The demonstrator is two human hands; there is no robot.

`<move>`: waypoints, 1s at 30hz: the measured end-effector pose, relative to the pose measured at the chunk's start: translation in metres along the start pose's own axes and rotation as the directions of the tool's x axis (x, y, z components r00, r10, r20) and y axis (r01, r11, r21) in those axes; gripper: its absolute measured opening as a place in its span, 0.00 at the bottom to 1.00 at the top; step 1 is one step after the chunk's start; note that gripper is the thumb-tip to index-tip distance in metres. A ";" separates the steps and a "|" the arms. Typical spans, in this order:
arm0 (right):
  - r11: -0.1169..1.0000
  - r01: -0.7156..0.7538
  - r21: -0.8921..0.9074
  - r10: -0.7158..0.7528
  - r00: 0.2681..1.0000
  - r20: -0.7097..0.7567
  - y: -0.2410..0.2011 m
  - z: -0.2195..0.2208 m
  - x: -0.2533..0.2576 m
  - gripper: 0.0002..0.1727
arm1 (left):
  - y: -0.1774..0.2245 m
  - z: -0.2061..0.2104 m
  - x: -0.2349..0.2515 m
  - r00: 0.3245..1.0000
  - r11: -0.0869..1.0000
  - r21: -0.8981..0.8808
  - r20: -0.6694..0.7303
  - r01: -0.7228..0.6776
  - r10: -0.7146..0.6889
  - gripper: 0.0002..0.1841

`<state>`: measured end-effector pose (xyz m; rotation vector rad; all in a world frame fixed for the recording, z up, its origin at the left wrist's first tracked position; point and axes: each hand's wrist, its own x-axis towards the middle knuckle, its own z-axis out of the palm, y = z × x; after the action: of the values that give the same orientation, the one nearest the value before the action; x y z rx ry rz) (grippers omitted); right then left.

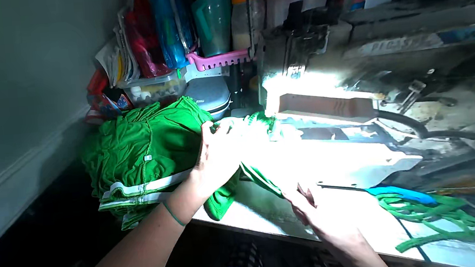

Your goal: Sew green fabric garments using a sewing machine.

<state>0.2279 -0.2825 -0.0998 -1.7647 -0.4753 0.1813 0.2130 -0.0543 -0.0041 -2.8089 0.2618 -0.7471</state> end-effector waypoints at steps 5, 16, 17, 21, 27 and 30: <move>0.996 0.038 -0.085 -0.038 0.999 0.001 -0.006 0.002 0.021 0.19 | -0.016 0.019 0.017 0.991 0.997 -0.037 0.110 0.074 -0.070 0.24; 0.936 -0.096 0.339 0.170 0.966 -0.195 0.018 0.028 -0.041 0.17 | 0.011 -0.015 0.047 0.939 0.945 -0.317 0.294 -0.080 0.178 0.20; 0.940 -0.133 0.315 0.195 0.965 -0.173 0.019 0.028 -0.040 0.17 | 0.016 -0.017 0.053 0.935 0.955 -0.297 0.341 0.012 0.094 0.17; 0.917 -0.231 0.324 0.269 0.960 -0.076 0.013 0.017 -0.036 0.13 | -0.007 0.079 0.097 0.919 0.896 -0.282 0.299 0.344 -0.258 0.19; 0.981 0.081 0.176 -0.041 0.974 -0.222 0.023 -0.011 -0.048 0.28 | -0.066 0.009 0.086 0.774 0.866 -0.054 0.478 0.497 -0.414 0.12; 0.936 0.126 -0.330 -0.221 0.937 -0.271 0.008 -0.027 -0.037 0.25 | -0.083 -0.005 0.049 0.775 0.818 -0.191 0.489 0.542 -0.400 0.11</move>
<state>0.2059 -0.3234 -0.1057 -1.9985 -0.4500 -0.3066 0.2619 0.0137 0.0444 -3.2987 -0.4793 -0.1361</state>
